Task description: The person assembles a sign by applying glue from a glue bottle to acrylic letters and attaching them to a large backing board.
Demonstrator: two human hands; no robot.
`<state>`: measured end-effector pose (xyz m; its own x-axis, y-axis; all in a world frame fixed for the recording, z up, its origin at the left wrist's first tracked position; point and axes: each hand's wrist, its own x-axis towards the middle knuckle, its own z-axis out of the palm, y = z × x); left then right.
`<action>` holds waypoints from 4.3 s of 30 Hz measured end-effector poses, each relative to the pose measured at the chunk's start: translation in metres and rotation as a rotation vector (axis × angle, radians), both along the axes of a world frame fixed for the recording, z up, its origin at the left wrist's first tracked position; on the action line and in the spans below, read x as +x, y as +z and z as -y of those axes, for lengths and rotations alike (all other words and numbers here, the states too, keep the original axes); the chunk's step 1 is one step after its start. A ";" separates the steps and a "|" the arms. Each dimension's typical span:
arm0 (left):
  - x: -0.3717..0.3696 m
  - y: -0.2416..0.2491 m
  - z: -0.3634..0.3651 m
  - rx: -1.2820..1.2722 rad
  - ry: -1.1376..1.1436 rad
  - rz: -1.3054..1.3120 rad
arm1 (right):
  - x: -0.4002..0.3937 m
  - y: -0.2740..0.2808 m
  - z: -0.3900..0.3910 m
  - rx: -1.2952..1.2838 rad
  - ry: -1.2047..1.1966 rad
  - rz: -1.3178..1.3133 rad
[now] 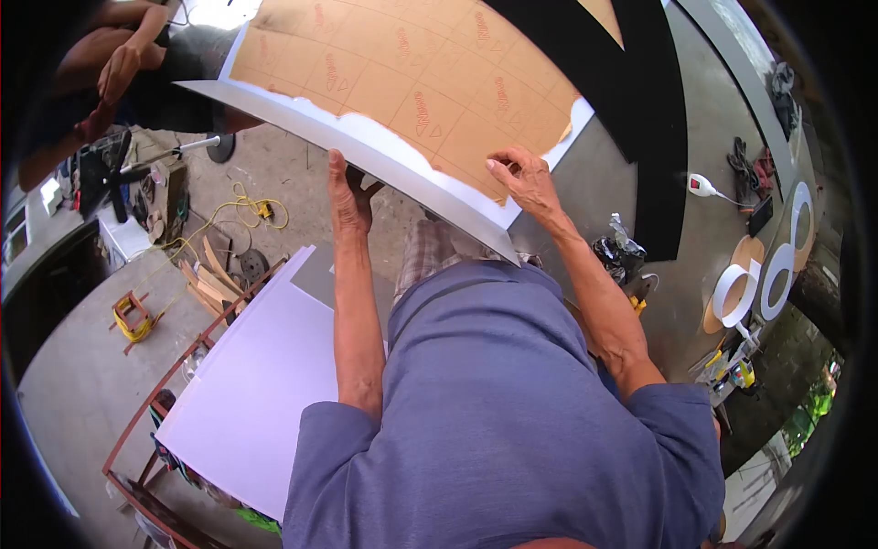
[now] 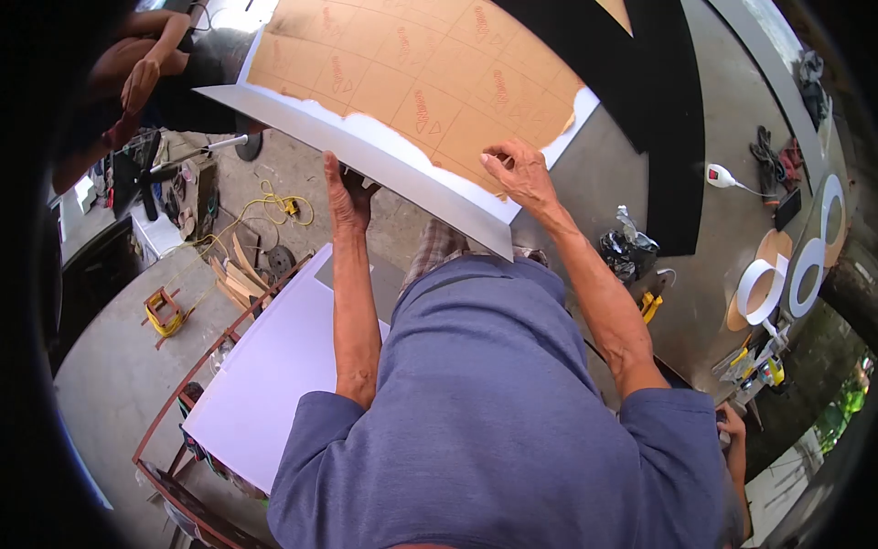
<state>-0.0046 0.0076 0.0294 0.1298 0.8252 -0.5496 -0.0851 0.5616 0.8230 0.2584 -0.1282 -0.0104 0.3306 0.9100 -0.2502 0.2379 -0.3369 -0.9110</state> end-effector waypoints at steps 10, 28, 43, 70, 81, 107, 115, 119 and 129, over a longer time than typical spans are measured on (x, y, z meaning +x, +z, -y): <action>0.004 -0.002 -0.007 -0.025 0.017 0.229 | 0.100 0.021 0.120 0.069 -0.888 0.115; -0.001 0.005 -0.016 0.009 0.092 0.131 | 0.299 -0.066 0.212 -0.035 -1.045 0.081; -0.008 -0.002 -0.031 -0.010 0.102 0.148 | 0.325 -0.074 0.209 -0.138 -1.088 0.103; -0.017 0.000 -0.025 -0.005 0.027 0.101 | -0.062 0.047 -0.161 0.235 0.285 0.051; -0.019 0.011 -0.033 -0.044 -0.041 0.113 | -0.100 0.008 -0.263 0.299 0.195 0.131; -0.032 0.009 -0.044 -0.149 -0.069 0.211 | -0.203 -0.015 -0.431 0.384 0.276 0.393; -0.031 0.005 -0.041 -0.144 -0.040 0.197 | -0.207 -0.020 -0.438 0.404 0.320 0.388; -0.031 0.003 -0.041 -0.124 -0.043 0.199 | -0.207 -0.017 -0.441 0.415 0.335 0.397; -0.028 0.010 -0.045 -0.128 -0.032 0.204 | -0.209 -0.018 -0.447 0.423 0.373 0.388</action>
